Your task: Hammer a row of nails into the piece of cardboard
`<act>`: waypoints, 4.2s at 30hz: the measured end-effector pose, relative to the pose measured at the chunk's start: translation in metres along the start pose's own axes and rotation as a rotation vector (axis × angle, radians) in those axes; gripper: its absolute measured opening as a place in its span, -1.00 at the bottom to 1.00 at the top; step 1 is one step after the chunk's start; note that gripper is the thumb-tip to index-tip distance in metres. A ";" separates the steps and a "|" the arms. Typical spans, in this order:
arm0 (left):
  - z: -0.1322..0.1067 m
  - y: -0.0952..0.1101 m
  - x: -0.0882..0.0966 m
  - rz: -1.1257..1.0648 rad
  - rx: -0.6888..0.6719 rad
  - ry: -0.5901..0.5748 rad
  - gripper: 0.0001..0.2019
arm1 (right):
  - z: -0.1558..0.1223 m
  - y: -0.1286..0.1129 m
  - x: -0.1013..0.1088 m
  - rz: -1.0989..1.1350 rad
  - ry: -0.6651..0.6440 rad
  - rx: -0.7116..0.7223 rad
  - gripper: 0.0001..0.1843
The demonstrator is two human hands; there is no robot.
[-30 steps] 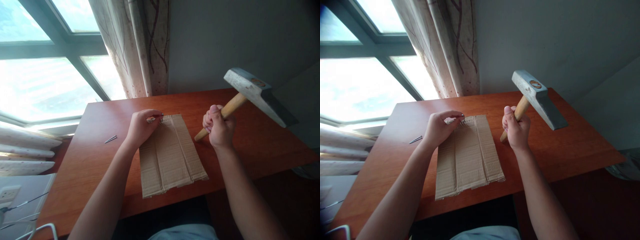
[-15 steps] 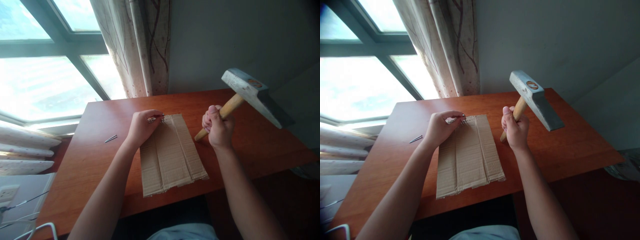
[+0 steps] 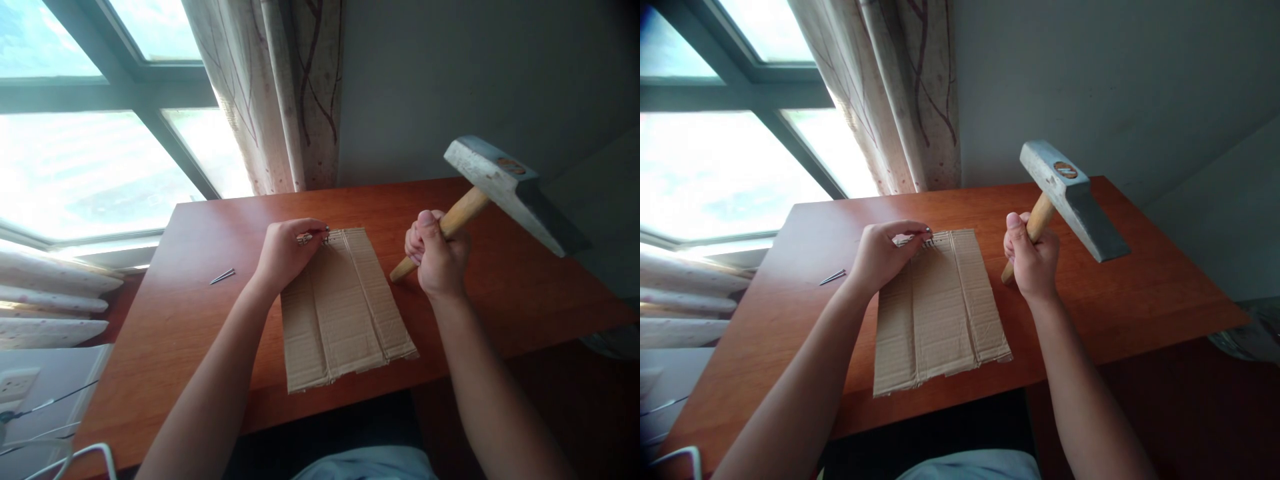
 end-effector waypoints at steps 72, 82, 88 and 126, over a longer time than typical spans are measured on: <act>0.001 0.002 -0.009 0.145 -0.088 -0.093 -0.83 | 0.001 -0.054 -0.059 -1.122 -0.639 -0.037 -0.52; 0.001 0.002 -0.009 0.142 -0.073 -0.097 -0.82 | -0.001 -0.053 -0.056 -1.131 -0.633 -0.022 -0.51; 0.002 -0.002 -0.009 0.119 -0.075 -0.094 -0.84 | 0.002 -0.057 -0.054 -1.101 -0.606 0.006 -0.51; -0.004 0.002 -0.009 0.208 -0.077 -0.270 -0.65 | -0.006 -0.050 -0.057 -1.209 -0.642 -0.064 -0.56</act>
Point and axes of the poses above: each hand's wrist, its own z-axis towards the middle knuckle, its own x-axis out of the back of the hand, y = z × x, the point moved 7 cm from there along z, towards the middle knuckle, and after that the axes turned 1 degree about -x, right-handed, at the moved point
